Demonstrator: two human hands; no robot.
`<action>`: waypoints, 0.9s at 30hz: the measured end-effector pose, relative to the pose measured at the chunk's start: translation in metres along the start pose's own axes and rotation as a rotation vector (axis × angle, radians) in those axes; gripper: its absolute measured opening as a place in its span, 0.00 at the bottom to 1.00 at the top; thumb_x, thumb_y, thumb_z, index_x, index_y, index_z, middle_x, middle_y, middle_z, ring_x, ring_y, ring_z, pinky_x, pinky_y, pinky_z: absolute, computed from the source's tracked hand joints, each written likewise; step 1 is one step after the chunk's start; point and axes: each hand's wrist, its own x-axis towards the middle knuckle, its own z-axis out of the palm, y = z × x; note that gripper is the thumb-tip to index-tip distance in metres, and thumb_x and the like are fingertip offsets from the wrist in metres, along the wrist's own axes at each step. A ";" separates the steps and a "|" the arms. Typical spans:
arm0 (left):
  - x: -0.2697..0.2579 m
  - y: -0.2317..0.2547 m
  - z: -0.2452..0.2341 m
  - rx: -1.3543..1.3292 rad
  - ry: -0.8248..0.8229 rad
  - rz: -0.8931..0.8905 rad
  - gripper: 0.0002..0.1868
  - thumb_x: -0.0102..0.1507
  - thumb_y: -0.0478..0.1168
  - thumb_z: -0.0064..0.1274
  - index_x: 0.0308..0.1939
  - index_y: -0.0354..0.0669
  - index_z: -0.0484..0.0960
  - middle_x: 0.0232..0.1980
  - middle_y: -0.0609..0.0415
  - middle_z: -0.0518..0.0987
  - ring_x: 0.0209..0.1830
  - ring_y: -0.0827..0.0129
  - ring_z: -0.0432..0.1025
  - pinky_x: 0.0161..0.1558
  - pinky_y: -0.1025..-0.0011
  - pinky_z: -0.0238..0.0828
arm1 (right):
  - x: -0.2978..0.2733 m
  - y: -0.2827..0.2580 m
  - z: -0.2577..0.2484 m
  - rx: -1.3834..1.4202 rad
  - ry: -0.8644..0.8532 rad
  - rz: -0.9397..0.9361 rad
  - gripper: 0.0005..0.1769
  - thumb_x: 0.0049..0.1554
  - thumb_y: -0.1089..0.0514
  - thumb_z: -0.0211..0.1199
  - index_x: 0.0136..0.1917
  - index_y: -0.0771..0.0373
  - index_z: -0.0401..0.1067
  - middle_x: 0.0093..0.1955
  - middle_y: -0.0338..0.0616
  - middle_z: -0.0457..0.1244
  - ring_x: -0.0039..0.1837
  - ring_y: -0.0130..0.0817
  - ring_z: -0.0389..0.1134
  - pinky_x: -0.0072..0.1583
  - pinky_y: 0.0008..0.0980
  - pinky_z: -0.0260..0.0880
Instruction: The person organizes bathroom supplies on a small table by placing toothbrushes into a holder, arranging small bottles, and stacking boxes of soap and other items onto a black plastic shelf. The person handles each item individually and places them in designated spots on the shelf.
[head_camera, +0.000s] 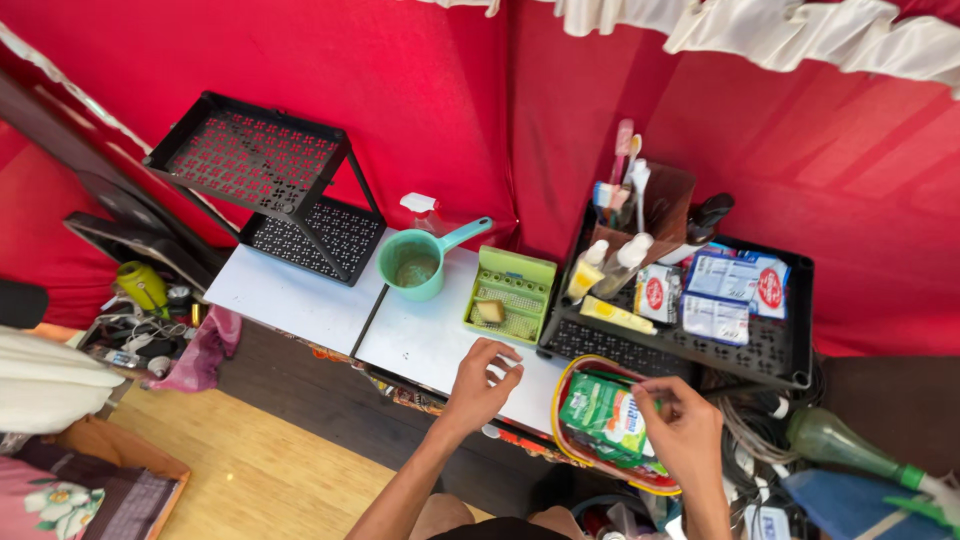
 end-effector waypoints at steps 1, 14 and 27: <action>-0.004 -0.008 -0.011 -0.015 -0.007 -0.010 0.07 0.62 0.35 0.59 0.43 0.38 0.81 0.51 0.51 0.75 0.44 0.70 0.77 0.38 0.73 0.75 | -0.008 0.011 0.007 -0.017 0.044 -0.019 0.09 0.54 0.59 0.71 0.45 0.66 0.79 0.33 0.45 0.69 0.31 0.27 0.60 0.37 0.29 0.62; -0.051 -0.076 -0.076 -0.052 -0.374 -0.175 0.10 0.64 0.40 0.58 0.46 0.39 0.84 0.51 0.50 0.78 0.48 0.67 0.77 0.44 0.69 0.76 | -0.138 0.066 0.096 -0.138 0.302 0.194 0.17 0.56 0.52 0.69 0.53 0.66 0.79 0.44 0.44 0.74 0.46 0.34 0.75 0.49 0.32 0.72; -0.056 -0.092 0.032 -0.147 -0.370 -0.548 0.28 0.62 0.41 0.60 0.65 0.40 0.74 0.60 0.43 0.81 0.57 0.60 0.76 0.53 0.67 0.74 | -0.129 0.130 0.070 -0.202 0.411 0.265 0.23 0.53 0.51 0.69 0.56 0.70 0.76 0.52 0.56 0.71 0.49 0.45 0.75 0.53 0.41 0.74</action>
